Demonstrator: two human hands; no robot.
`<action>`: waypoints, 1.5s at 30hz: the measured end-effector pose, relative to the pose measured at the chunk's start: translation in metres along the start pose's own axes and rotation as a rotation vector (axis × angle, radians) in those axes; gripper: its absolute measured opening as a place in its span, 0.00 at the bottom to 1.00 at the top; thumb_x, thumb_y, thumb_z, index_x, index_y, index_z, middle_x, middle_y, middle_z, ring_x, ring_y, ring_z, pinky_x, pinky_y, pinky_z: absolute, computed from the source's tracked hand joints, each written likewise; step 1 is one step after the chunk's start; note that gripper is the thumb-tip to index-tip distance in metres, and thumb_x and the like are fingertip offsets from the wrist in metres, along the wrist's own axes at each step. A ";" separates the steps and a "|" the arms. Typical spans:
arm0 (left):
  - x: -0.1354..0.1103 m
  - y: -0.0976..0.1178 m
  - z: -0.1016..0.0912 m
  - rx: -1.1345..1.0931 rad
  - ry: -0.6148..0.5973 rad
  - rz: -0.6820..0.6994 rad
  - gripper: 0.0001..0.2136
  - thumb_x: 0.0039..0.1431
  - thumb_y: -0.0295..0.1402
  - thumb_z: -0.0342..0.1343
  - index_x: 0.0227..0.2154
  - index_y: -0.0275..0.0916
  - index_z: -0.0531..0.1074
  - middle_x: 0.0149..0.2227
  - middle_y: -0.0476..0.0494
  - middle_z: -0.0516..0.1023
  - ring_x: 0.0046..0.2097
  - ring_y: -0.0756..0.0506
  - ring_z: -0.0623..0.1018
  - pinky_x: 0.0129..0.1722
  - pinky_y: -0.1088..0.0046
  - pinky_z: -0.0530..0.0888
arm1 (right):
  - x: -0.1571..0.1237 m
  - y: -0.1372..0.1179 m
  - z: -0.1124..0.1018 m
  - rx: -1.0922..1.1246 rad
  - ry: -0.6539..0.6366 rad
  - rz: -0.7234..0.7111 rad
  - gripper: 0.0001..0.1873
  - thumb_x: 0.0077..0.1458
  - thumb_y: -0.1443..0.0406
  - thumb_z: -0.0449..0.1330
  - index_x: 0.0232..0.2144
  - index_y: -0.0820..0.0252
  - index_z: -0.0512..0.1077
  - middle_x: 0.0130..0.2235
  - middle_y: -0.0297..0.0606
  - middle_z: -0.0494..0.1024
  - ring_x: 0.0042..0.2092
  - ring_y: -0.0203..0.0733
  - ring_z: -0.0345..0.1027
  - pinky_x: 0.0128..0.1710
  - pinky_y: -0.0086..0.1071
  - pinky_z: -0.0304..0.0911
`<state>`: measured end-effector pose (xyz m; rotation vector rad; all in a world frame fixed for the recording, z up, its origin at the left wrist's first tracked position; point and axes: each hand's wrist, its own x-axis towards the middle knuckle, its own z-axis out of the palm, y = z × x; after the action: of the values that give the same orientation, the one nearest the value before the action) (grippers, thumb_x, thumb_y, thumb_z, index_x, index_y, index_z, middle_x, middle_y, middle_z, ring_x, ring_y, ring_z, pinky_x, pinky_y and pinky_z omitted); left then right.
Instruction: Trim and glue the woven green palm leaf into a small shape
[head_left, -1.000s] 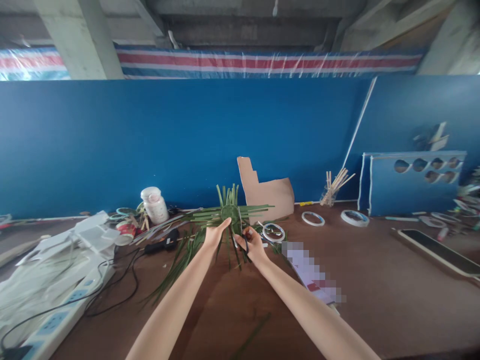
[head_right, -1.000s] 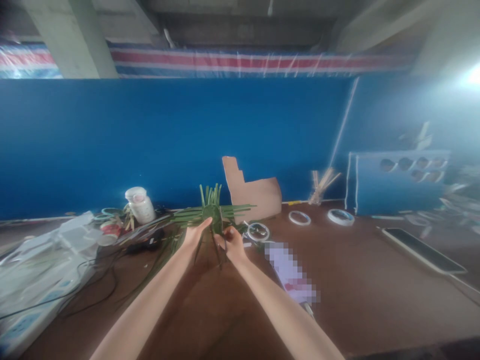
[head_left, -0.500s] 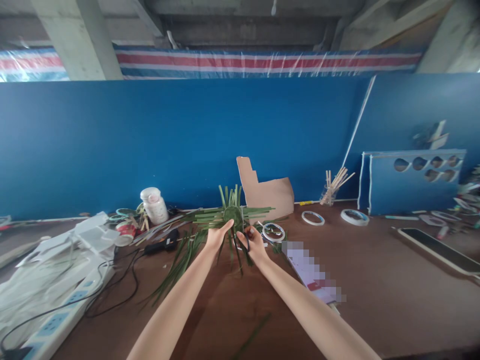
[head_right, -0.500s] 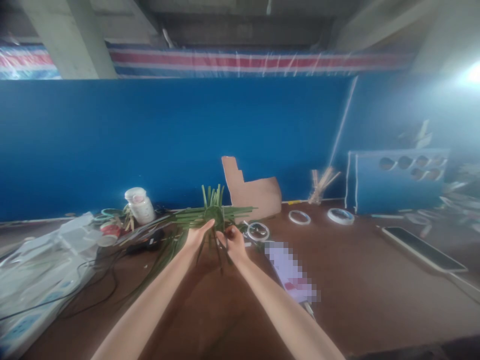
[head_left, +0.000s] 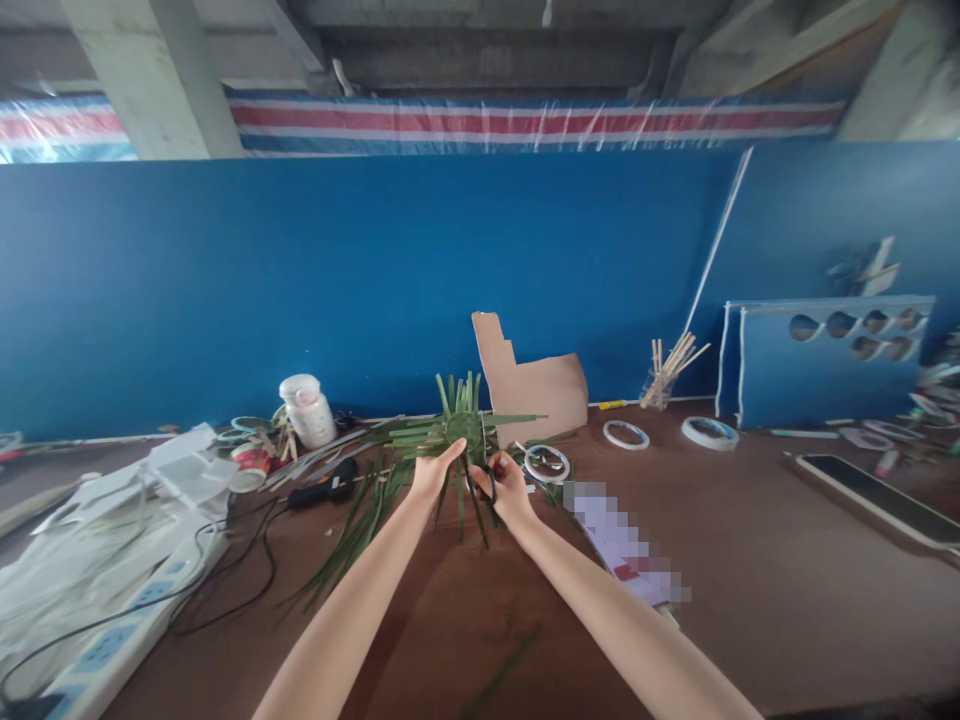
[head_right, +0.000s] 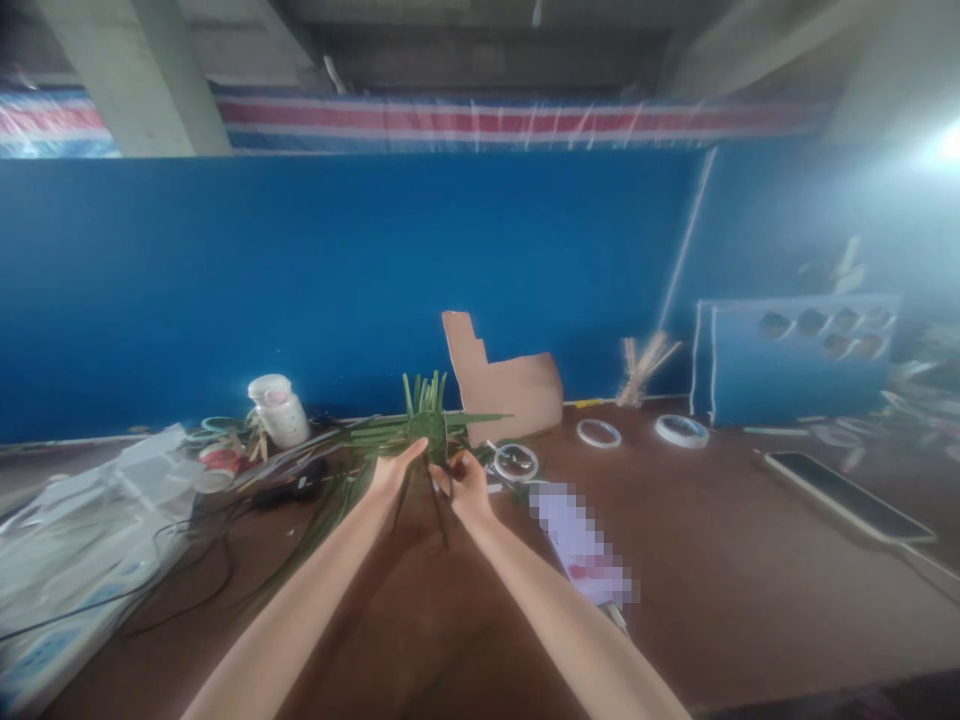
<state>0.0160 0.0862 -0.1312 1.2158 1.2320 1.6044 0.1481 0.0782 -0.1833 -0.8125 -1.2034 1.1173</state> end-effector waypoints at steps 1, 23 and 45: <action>0.000 0.000 0.000 0.001 0.001 -0.001 0.16 0.41 0.35 0.65 0.35 0.36 0.76 0.40 0.40 0.80 0.49 0.39 0.75 0.53 0.61 0.66 | 0.000 0.000 0.000 0.003 0.000 -0.003 0.23 0.38 0.55 0.67 0.25 0.56 0.56 0.18 0.23 0.61 0.18 0.31 0.58 0.17 0.25 0.54; -0.009 0.007 0.006 0.004 -0.038 0.019 0.15 0.42 0.33 0.64 0.37 0.36 0.75 0.38 0.42 0.80 0.46 0.40 0.76 0.52 0.62 0.68 | 0.003 -0.001 -0.005 -0.128 0.088 -0.103 0.20 0.43 0.55 0.64 0.23 0.58 0.58 0.22 0.27 0.57 0.24 0.31 0.51 0.23 0.26 0.51; -0.002 0.005 0.000 -0.048 -0.067 -0.016 0.16 0.40 0.35 0.65 0.35 0.35 0.76 0.39 0.40 0.80 0.47 0.39 0.76 0.51 0.61 0.68 | 0.000 -0.007 -0.004 -0.135 0.112 -0.070 0.20 0.38 0.56 0.67 0.23 0.57 0.59 0.20 0.25 0.58 0.23 0.31 0.52 0.23 0.26 0.51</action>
<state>0.0163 0.0828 -0.1267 1.2163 1.1529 1.5603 0.1538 0.0765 -0.1782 -0.9169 -1.2136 0.9287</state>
